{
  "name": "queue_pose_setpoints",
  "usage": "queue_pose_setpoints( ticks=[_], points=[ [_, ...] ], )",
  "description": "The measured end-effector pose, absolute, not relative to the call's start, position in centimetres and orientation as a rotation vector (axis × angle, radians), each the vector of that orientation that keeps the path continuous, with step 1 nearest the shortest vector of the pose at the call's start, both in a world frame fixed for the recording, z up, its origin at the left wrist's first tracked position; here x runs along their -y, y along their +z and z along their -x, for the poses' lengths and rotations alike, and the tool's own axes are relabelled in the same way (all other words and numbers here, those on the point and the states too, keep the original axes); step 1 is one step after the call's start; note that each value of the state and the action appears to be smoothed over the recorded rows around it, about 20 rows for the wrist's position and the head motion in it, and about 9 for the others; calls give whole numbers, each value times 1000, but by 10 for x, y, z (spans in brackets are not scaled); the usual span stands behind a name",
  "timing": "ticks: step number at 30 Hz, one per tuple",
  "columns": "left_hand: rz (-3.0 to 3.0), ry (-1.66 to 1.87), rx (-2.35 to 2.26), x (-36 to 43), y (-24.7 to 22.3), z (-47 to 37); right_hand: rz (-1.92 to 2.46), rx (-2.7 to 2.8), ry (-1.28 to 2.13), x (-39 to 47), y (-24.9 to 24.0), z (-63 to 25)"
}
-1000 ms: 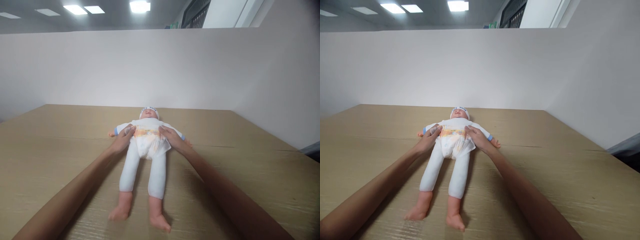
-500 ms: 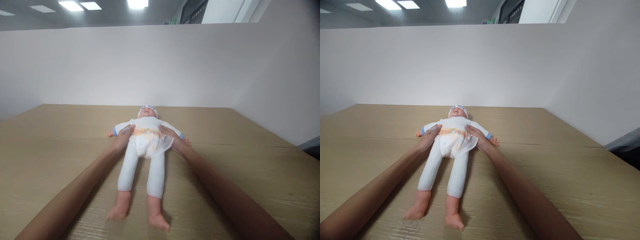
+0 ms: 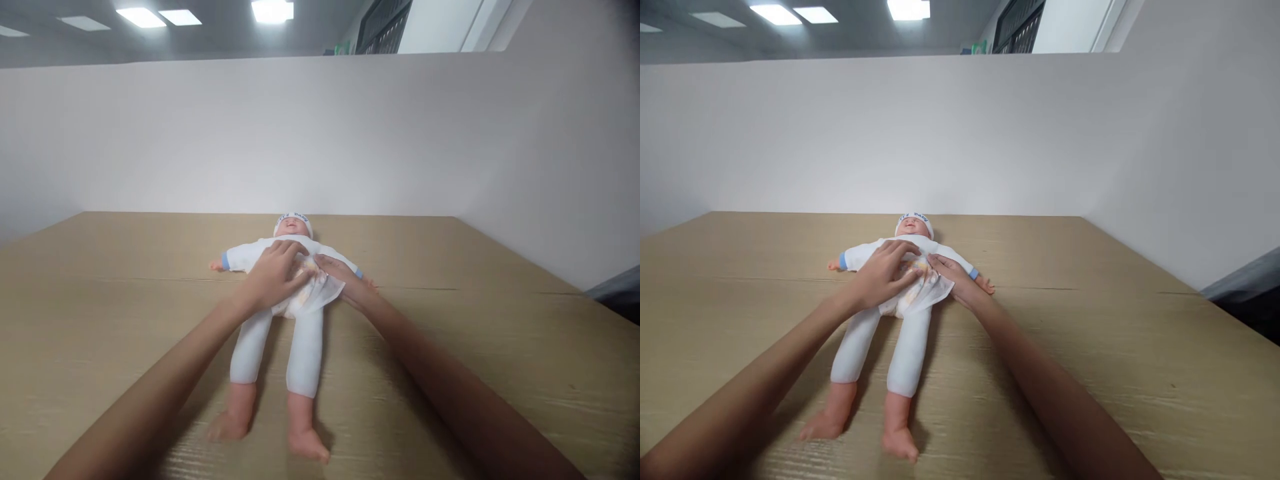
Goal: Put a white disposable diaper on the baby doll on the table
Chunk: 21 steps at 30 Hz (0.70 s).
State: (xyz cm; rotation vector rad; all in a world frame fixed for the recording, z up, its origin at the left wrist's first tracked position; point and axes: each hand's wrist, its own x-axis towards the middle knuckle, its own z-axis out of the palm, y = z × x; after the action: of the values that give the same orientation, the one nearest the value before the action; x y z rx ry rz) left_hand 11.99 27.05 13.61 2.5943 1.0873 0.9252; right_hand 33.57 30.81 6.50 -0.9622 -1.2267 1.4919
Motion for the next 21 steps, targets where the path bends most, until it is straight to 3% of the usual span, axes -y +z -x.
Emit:
queue_pose_setpoints(
  ticks=[12, 21],
  points=[
    [-2493, 946, -1187, -283, 111, -118, 1121, 1241, 1495, -267, 61, -360],
    [-2469, 976, -1189, -283, 108, -119, 1217, 1327, 1351, -265, 85, -355]
  ],
)
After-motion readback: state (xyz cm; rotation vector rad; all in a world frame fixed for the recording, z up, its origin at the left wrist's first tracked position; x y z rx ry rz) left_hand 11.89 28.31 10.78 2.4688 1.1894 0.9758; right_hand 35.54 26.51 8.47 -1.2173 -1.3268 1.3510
